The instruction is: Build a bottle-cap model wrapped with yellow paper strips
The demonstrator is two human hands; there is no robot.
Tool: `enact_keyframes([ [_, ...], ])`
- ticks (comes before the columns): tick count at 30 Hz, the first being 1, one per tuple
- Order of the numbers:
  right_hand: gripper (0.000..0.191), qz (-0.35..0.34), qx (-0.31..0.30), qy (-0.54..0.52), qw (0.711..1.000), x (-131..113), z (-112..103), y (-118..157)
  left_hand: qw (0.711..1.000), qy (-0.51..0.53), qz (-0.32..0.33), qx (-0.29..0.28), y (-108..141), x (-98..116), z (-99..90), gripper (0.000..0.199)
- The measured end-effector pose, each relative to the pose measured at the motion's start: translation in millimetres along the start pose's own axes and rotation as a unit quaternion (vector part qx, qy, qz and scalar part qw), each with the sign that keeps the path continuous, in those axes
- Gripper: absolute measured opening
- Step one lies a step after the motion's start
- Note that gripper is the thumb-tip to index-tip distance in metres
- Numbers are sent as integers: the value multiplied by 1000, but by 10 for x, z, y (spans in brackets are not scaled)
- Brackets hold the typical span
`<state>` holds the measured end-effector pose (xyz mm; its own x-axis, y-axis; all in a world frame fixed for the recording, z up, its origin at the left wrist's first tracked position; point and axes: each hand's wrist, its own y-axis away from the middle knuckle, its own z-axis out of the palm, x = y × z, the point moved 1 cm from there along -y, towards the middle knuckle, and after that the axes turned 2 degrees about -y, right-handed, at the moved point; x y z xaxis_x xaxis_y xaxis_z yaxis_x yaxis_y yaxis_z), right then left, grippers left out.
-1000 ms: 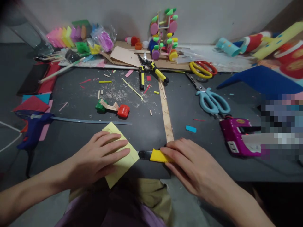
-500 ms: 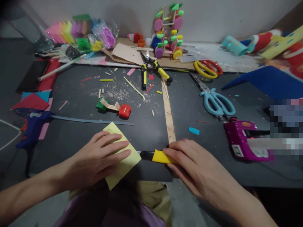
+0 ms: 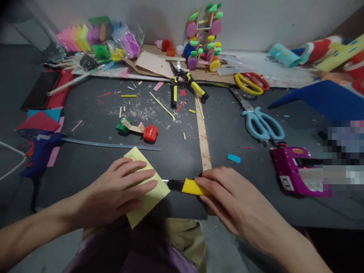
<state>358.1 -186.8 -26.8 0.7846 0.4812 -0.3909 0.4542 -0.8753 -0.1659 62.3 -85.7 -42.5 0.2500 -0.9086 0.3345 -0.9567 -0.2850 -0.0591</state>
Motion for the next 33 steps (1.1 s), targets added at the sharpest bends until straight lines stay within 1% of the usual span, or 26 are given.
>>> enact_keyframes([
  [5,23,-5,2,9,1000,-31,-4,-13,1000,3,-7,-6,3,-1,-6,40],
  [10,24,-10,-3,7,1000,-23,2,-29,1000,2,-11,-1,13,6,-4,41],
  [17,23,-4,15,21,1000,4,5,-41,1000,15,-8,2,0,-1,-4,39],
  [25,23,-28,7,35,999,-25,24,-87,999,32,-11,1,24,11,-11,42],
  [29,22,-36,8,40,999,-30,39,-125,999,33,-11,4,33,6,-15,39],
  [33,21,-28,11,44,999,-23,35,-141,1000,28,-10,5,30,10,-22,38],
])
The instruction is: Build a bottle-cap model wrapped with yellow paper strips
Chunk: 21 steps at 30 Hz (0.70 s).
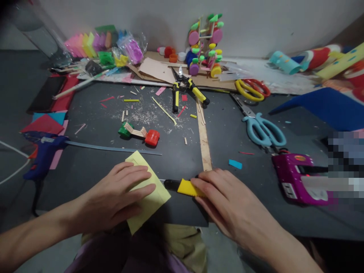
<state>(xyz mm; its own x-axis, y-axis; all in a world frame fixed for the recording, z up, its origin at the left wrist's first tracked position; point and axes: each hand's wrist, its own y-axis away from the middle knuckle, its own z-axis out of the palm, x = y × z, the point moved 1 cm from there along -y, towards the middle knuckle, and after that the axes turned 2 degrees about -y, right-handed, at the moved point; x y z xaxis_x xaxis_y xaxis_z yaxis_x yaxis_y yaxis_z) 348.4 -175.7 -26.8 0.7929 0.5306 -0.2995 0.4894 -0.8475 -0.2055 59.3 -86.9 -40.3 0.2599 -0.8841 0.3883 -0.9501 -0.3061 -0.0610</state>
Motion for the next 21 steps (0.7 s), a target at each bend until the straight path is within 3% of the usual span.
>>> enact_keyframes([
  [21,22,1,1,15,1000,9,39,-2,1000,28,1,6,-3,-6,7,38],
])
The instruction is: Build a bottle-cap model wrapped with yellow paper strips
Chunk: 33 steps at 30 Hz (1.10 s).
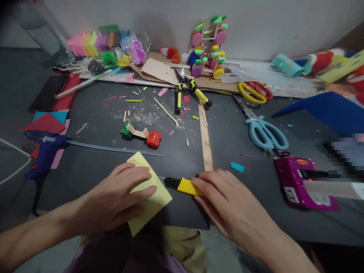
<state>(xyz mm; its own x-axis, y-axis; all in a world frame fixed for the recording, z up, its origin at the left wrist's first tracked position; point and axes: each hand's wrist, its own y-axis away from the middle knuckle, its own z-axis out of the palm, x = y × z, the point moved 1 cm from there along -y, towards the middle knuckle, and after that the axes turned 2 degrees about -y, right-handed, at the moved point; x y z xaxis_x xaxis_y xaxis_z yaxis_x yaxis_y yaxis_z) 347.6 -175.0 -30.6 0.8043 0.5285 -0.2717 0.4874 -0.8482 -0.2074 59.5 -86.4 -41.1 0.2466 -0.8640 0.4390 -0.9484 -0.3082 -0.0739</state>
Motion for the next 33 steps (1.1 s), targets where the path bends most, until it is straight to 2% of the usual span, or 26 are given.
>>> enact_keyframes([
  [9,22,-11,-2,6,1000,-3,11,-115,1000,3,0,12,-5,9,3,37],
  [20,22,-13,-3,3,1000,16,22,-130,999,-20,-18,18,-2,-4,-10,37],
  [33,21,-2,-2,-15,1000,29,8,-220,999,-30,-32,5,21,3,-10,40],
])
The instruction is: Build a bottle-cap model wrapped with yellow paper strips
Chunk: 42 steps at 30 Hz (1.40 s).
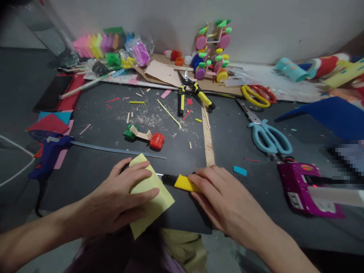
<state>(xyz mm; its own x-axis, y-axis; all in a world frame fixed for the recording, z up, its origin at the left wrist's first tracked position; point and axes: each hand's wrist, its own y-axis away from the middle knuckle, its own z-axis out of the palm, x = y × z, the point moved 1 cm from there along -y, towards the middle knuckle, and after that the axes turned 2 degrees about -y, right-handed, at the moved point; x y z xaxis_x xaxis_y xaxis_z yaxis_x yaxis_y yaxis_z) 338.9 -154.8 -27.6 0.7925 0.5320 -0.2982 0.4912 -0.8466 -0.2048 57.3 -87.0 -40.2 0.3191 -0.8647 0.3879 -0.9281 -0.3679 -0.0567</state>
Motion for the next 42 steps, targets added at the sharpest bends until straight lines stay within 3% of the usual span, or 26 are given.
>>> enact_keyframes([
  [26,20,-17,14,17,1000,-9,47,-141,1000,7,-11,2,0,15,-36,37],
  [42,20,5,26,12,1000,30,60,-202,1000,15,-10,-1,-2,3,-30,39],
])
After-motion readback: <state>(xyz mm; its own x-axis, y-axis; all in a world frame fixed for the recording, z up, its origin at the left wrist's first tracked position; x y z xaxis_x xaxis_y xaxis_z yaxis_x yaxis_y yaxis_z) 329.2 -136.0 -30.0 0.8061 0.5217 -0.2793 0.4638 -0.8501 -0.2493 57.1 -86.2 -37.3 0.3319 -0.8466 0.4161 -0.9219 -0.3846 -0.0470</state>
